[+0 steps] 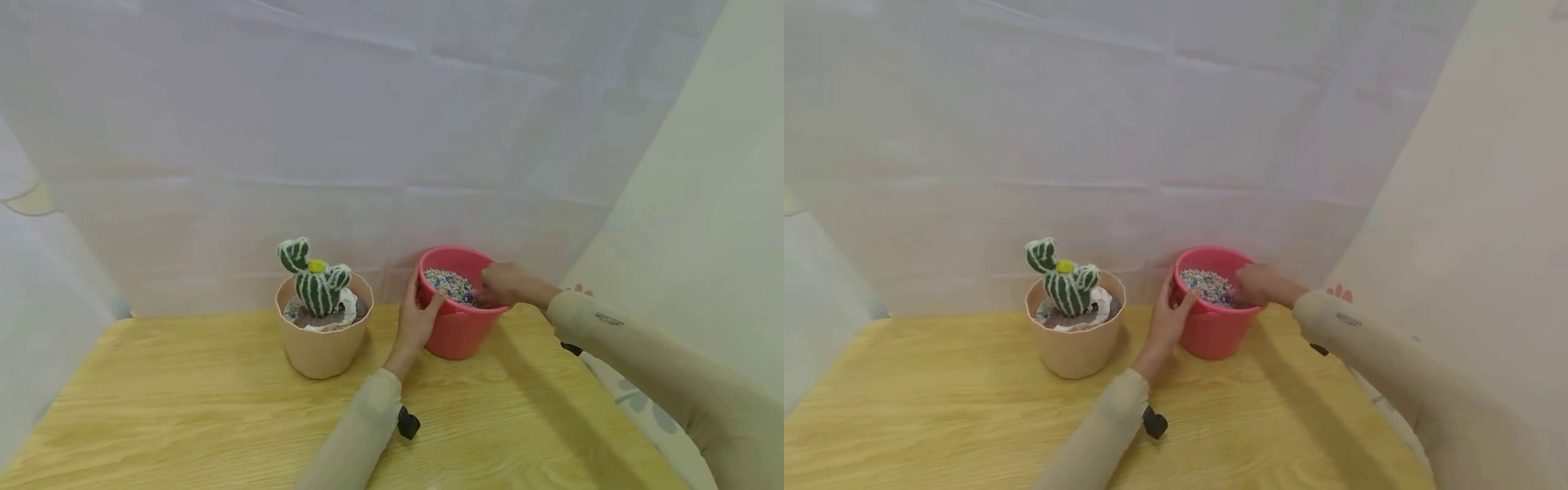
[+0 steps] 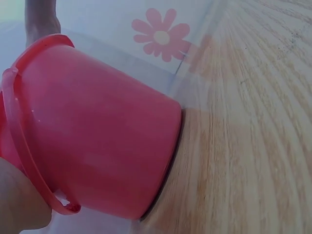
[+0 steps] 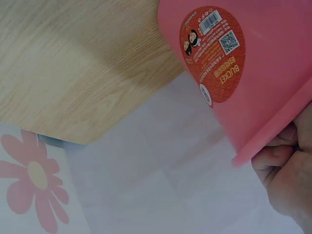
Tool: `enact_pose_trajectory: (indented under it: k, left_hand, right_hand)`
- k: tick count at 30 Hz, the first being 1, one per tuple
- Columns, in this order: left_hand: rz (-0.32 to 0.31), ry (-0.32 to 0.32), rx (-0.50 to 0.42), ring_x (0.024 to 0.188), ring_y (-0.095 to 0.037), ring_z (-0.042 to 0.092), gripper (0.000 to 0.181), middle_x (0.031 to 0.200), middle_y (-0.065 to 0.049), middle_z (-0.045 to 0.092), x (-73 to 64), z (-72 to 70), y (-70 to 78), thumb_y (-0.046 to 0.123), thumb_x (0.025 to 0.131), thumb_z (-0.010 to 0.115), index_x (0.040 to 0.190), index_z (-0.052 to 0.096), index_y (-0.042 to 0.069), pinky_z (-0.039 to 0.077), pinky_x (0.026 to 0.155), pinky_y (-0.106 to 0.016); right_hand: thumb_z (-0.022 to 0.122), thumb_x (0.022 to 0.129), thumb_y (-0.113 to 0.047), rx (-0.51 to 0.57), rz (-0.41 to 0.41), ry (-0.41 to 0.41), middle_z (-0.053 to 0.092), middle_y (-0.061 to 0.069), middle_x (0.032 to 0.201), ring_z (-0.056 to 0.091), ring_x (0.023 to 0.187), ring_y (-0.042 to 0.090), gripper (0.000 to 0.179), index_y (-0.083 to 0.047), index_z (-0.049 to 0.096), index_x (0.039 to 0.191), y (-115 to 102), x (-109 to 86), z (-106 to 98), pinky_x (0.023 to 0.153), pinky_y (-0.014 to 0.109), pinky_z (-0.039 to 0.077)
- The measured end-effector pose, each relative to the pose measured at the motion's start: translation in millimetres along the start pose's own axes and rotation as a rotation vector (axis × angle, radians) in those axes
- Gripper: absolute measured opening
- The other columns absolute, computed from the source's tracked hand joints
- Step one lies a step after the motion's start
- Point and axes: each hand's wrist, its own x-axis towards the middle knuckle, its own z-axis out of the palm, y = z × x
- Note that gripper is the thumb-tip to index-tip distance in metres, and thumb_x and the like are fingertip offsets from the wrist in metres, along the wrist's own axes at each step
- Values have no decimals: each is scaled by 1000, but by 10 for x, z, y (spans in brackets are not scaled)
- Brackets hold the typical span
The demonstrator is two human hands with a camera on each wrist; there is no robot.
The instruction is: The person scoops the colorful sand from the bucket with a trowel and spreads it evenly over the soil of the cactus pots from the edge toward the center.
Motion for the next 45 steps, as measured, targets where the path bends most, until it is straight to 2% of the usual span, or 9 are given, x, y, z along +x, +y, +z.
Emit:
enact_pose_trajectory:
  k: [4, 10, 12, 17, 23, 29, 33, 39, 45]
  left_hand:
    - [-4, -5, 1, 139, -24, 41, 78, 160, -9, 37, -37, 14, 19, 30, 99, 69, 163, 26, 25, 37, 112, -47]
    - [-34, -6, 9, 138, -21, 43, 80, 159, -7, 38, -25, 30, 11, 35, 98, 69, 164, 24, 29, 39, 110, -44]
    - [-33, -5, 5, 137, -22, 43, 81, 159, -7, 38, -20, 30, 9, 34, 98, 70, 164, 24, 26, 39, 110, -45]
    - [-42, -8, 2, 138, -21, 43, 81, 160, -7, 37, -55, 47, -1, 36, 98, 70, 164, 23, 29, 38, 111, -44]
    - [-62, -19, 12, 139, -21, 41, 83, 160, -2, 37, -81, 80, -15, 43, 96, 70, 163, 23, 33, 38, 111, -44]
    - [-49, 8, 22, 140, -22, 41, 82, 161, -4, 36, -35, 45, 3, 42, 96, 71, 163, 24, 33, 38, 111, -44]
    - [-59, -5, 18, 141, -22, 39, 83, 162, -6, 35, -44, 17, 21, 40, 96, 71, 163, 23, 32, 36, 112, -45]
    - [-84, -19, -2, 142, -23, 39, 85, 162, -5, 35, -75, 22, 10, 44, 96, 71, 164, 22, 31, 38, 111, -46]
    - [-56, -16, -20, 140, -19, 41, 83, 161, -1, 36, -40, 11, 14, 41, 96, 72, 163, 23, 37, 38, 111, -42]
  right_hand:
    - [71, 96, -27, 32, -49, 61, 47, -8, 52, 45, 48, 11, 44, -19, 55, 56, 39, -28, 25, 45, 28, 39]
    - [71, 97, -28, 84, -66, 79, 46, -12, 49, 45, 47, 9, 46, -21, 55, 54, 121, -23, 44, 45, 28, 39]
    - [70, 97, -29, 86, -69, 71, 46, -12, 50, 44, 48, 8, 45, -20, 57, 55, 133, -13, 38, 46, 28, 39]
    - [68, 99, -29, 160, -77, 23, 47, -13, 50, 42, 47, 5, 43, -16, 63, 59, 166, -27, 33, 46, 25, 38]
    - [68, 100, -29, 275, -80, -61, 51, -13, 48, 46, 44, 5, 42, -14, 69, 61, 226, -107, -17, 45, 24, 39]
    - [67, 101, -29, 374, -96, -110, 60, -7, 53, 53, 46, 9, 37, -16, 75, 67, 224, -124, -121, 47, 25, 42]
    - [67, 101, -29, 403, -90, -153, 63, -4, 55, 56, 48, 10, 36, -15, 76, 70, 212, -123, -158, 47, 25, 44]
    - [67, 101, -29, 443, -83, -199, 61, 0, 54, 46, 45, 5, 40, -10, 76, 67, 230, -151, -165, 47, 23, 36]
    - [66, 102, -28, 462, -76, -226, 57, 0, 53, 42, 46, 4, 43, -9, 71, 64, 227, -143, -221, 48, 22, 32]
